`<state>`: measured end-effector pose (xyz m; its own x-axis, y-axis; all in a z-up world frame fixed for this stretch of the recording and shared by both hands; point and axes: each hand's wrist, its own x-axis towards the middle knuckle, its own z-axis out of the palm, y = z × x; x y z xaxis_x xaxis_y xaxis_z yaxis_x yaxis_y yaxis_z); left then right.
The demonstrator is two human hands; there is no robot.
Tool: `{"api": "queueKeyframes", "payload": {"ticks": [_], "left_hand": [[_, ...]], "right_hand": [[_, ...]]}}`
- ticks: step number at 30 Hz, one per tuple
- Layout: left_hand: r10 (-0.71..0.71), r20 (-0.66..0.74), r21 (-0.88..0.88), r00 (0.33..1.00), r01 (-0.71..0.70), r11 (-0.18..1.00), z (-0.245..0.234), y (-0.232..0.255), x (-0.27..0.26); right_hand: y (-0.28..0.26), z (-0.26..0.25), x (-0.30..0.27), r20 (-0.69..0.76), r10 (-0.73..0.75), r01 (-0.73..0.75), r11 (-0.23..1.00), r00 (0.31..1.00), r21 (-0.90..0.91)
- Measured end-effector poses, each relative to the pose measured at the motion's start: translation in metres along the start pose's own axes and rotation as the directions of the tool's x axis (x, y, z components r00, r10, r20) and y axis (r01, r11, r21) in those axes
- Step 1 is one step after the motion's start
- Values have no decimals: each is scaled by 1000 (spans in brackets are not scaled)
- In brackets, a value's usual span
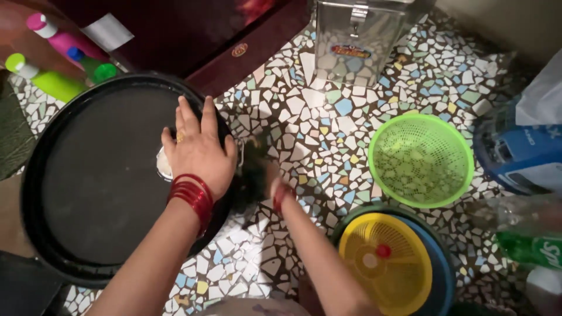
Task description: The person wipes the lid and sides of a black bucket with a green cloth, then stacks a green basket and a yellow bowl with a red lid inside it. The person then moves the bucket to a corner and adjusts its position.
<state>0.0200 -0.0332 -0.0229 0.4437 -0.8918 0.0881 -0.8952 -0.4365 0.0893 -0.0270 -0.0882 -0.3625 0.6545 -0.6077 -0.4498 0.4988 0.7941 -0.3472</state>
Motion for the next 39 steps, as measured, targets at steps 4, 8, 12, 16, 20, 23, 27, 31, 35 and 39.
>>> {"api": "queueKeyframes", "payload": {"ticks": [4, 8, 12, 16, 20, 23, 27, 31, 35, 39], "left_hand": [[-4, 22, 29, 1000, 4, 1000, -4, 0, -1], [-8, 80, 53, 997, 4, 999, -8, 4, -2], [6, 97, 70, 995, -13, 997, -10, 1, -2], [20, 101, 84, 995, -29, 996, -6, -4, 1], [42, 95, 81, 995, -50, 995, -1, -8, 3], [38, 110, 75, 993, -47, 996, 1, -11, 4], [95, 80, 84, 992, -102, 991, 1, -13, -2], [218, 75, 48, 973, -222, 974, -11, -18, -25], [424, 90, -78, 901, -418, 905, -27, -38, -74], [553, 110, -143, 826, -537, 831, -39, -56, -98]], "right_hand": [[-6, 26, -42, 280, -260, 343, 887, 924, -309], [-44, 61, 62, 467, -291, 541, 592, 835, -598], [-27, 28, 145, 647, -181, 608, -230, 741, -760], [17, -38, 149, 423, -193, 407, -115, 885, -906], [49, -59, 65, 111, -323, 151, 101, 940, -983], [35, -10, -19, 28, -451, 155, 248, 892, -956], [-6, 65, -53, 218, -382, 440, 795, 898, -418], [-35, 102, 40, 448, -366, 502, 832, 816, -235], [-5, 90, 117, 710, -249, 738, 30, 658, -674], [41, 19, 112, 343, -84, 346, 37, 936, -937]]}}
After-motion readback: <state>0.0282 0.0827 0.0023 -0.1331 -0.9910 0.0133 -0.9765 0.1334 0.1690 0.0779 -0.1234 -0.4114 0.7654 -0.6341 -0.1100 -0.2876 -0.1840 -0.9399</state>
